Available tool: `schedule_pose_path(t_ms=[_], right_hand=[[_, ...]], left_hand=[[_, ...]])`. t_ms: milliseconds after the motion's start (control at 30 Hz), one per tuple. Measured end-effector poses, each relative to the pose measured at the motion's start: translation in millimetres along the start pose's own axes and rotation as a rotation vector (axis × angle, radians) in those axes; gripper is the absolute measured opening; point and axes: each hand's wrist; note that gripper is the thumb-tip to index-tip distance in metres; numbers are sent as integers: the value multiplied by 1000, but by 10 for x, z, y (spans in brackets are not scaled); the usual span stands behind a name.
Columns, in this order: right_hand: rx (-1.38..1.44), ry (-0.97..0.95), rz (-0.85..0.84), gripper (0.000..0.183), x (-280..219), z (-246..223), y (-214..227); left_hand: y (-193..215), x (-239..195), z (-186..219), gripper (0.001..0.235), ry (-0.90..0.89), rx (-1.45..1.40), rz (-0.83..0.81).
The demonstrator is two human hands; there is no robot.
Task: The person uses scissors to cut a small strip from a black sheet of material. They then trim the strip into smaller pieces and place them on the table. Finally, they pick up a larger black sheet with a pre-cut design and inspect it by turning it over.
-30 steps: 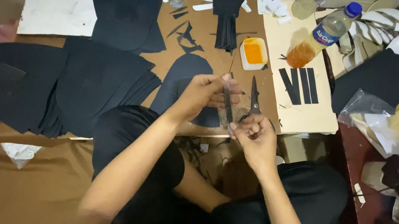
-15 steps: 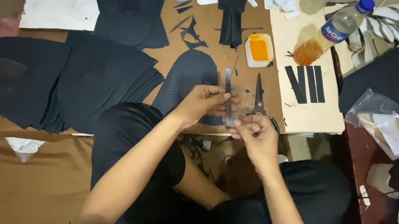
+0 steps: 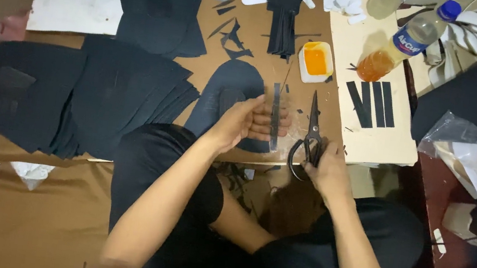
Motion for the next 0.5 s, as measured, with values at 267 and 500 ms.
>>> schedule_pose_path(t_ms=[267, 500], right_hand=[[308, -159, -83, 66, -185, -63, 319], [1023, 30, 103, 39, -356, -397, 384]], left_hand=[[0, -40, -30, 26, -145, 151, 2], [162, 174, -292, 20, -164, 431, -65]])
Point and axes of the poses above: each hand's wrist, its own x-axis towards the middle knuckle, its own y-axis out of the back of the hand, z = x × y, and after that the axes turned 5 degrees about z, right-handed
